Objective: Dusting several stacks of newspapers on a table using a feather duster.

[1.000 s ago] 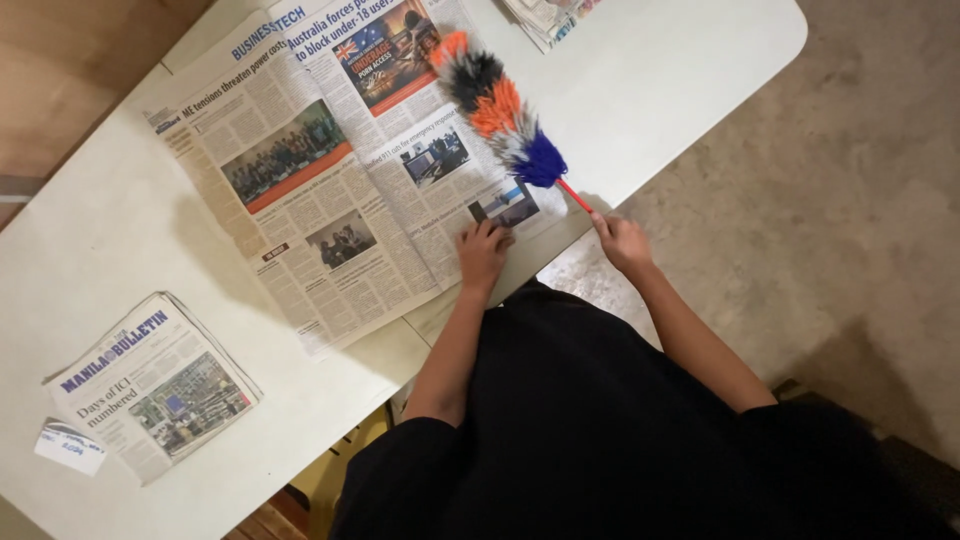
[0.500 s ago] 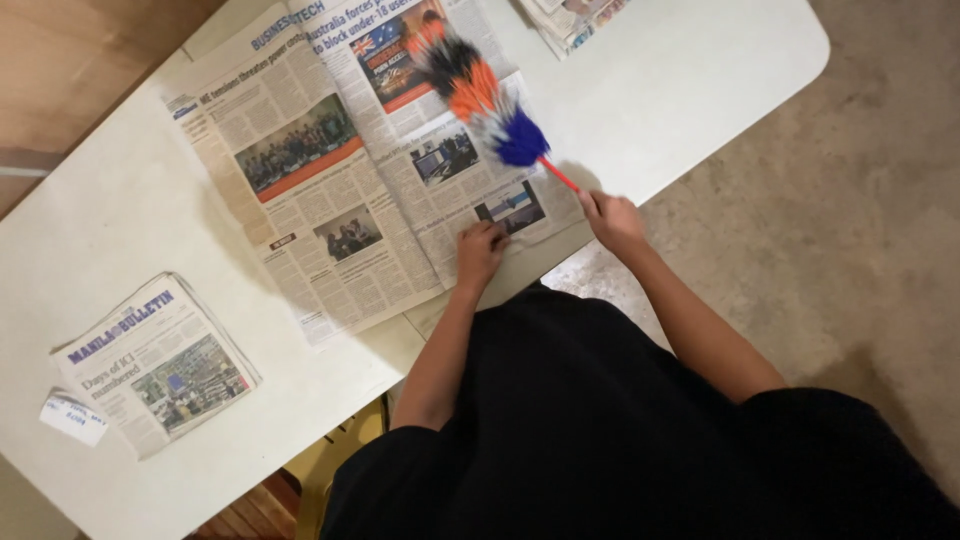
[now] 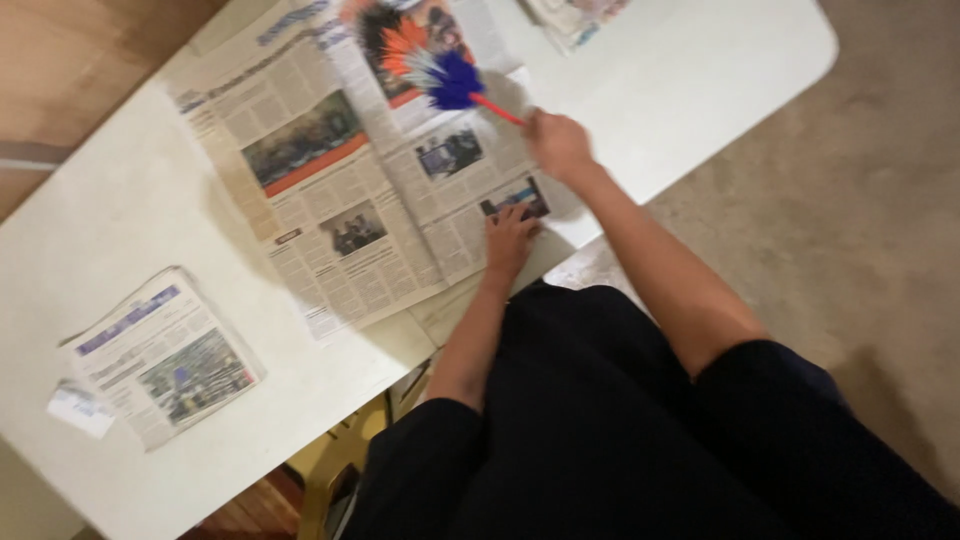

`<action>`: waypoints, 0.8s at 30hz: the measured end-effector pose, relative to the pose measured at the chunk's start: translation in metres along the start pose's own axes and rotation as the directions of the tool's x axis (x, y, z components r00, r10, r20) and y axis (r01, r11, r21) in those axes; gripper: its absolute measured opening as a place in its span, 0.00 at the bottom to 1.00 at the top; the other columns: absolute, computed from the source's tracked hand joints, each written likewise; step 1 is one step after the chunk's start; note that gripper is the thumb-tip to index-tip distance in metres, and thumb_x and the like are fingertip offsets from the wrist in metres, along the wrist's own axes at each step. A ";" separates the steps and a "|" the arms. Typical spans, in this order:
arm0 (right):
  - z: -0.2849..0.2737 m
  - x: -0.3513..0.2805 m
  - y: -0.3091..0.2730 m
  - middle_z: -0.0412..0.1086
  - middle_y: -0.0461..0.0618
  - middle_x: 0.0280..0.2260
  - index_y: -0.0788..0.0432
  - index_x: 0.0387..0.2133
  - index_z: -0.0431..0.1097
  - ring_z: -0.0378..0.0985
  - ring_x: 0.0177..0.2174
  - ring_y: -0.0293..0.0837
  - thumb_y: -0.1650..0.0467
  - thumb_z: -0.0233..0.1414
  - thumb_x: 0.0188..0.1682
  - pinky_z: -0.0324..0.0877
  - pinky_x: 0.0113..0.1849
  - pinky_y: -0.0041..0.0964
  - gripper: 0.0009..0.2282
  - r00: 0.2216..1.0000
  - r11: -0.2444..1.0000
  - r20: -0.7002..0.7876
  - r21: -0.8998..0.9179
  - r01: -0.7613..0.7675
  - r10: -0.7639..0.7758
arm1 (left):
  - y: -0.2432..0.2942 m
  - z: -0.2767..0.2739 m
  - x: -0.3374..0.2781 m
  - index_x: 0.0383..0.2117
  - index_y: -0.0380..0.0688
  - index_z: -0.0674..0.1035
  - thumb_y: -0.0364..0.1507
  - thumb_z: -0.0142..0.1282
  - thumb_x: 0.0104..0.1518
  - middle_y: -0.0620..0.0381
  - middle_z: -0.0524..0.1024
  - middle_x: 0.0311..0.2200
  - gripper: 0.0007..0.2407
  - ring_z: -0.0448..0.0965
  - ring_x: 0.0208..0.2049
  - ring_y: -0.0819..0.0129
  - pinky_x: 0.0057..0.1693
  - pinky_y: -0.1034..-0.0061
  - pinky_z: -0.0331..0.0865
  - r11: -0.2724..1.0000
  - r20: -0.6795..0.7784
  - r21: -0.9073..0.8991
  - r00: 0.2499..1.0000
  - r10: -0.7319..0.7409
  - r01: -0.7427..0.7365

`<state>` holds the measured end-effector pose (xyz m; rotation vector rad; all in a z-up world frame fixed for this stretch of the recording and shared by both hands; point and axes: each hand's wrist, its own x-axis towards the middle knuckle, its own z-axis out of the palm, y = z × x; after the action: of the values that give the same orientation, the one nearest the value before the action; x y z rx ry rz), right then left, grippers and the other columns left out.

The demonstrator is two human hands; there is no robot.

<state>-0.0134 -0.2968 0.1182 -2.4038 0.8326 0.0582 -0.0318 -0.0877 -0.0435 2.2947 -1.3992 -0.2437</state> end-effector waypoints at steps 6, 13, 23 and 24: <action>0.026 -0.029 0.094 0.76 0.62 0.29 0.62 0.40 0.75 0.79 0.32 0.61 0.61 0.51 0.55 0.72 0.35 0.53 0.15 0.993 0.985 -0.027 0.134 -0.109 0.113 | 0.005 -0.001 0.005 0.35 0.53 0.82 0.32 0.64 0.56 0.71 0.74 0.45 0.04 0.72 0.50 0.67 0.52 0.55 0.61 0.999 -0.153 -0.038 0.988 0.018 -0.024; 0.052 -0.067 0.140 0.77 0.60 0.30 0.63 0.37 0.75 0.81 0.32 0.57 0.53 0.59 0.49 0.74 0.37 0.47 0.23 0.979 0.964 -0.027 0.185 -0.193 0.201 | 0.006 0.009 0.000 0.36 0.49 0.81 0.34 0.58 0.60 0.62 0.73 0.48 0.06 0.71 0.49 0.62 0.51 0.54 0.62 0.986 -0.159 0.153 0.984 0.085 -0.061; 0.093 -0.098 0.139 0.78 0.56 0.33 0.61 0.38 0.76 0.82 0.35 0.55 0.60 0.67 0.39 0.75 0.39 0.47 0.20 0.941 0.938 -0.045 0.105 -0.330 0.336 | 0.010 0.002 0.006 0.38 0.48 0.80 0.31 0.55 0.61 0.60 0.70 0.52 0.05 0.69 0.52 0.61 0.53 0.55 0.61 0.997 -0.054 0.074 0.998 0.037 -0.033; 0.095 -0.099 0.132 0.78 0.56 0.33 0.60 0.39 0.75 0.82 0.35 0.54 0.62 0.68 0.39 0.75 0.39 0.47 0.19 0.924 0.920 -0.064 0.149 -0.363 0.376 | 0.010 0.002 0.005 0.38 0.47 0.79 0.31 0.55 0.61 0.60 0.70 0.52 0.05 0.69 0.52 0.62 0.53 0.55 0.61 0.998 -0.062 0.050 0.997 0.039 -0.036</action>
<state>-0.1556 -0.2735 -0.0069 -2.1073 1.2855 0.0377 -0.0381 -0.0964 -0.0401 2.2925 -1.4294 -0.1260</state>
